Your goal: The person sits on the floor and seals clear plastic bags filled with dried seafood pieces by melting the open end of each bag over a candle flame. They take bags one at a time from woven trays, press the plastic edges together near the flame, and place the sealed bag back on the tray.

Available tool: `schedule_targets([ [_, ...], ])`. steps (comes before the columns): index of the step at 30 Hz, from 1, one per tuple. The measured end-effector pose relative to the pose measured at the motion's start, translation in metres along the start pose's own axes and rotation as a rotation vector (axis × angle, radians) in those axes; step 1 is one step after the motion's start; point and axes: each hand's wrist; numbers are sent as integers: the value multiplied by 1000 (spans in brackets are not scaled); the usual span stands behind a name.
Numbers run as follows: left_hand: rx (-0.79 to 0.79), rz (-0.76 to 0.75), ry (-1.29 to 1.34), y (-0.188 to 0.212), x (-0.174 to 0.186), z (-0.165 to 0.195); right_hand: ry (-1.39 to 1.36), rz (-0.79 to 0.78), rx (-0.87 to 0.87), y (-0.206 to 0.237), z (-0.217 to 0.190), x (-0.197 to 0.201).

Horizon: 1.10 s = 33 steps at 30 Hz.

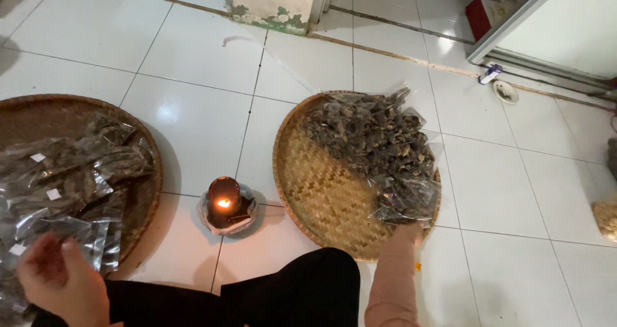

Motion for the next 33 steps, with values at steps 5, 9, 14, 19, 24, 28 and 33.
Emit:
schedule_targets([
  [5,-86,-119,29,21,-30,74,-261,-9,10,22,29,68],
  [9,-302,-292,-56,44,-66,151,-493,-262,230,26,-2,112],
  [14,-208,-685,287,90,-97,222,-678,-374,235,52,-63,147],
  [19,-443,-1118,391,133,-122,253,-804,-499,72,119,-87,147],
  [24,-315,-1077,534,142,-144,253,-1098,-713,-33,163,-110,149],
  [28,-137,-1041,580,135,-131,247,-1074,-722,-36,203,-131,139],
  [33,-46,-875,450,122,-100,249,-954,-746,-10,247,-155,129],
])
Point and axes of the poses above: each hand's wrist, its own y-axis away from the middle knuckle, its own x-axis out of the back of the hand, z = x × y, and after that the axes turned 11 degrees about -y, right-handed
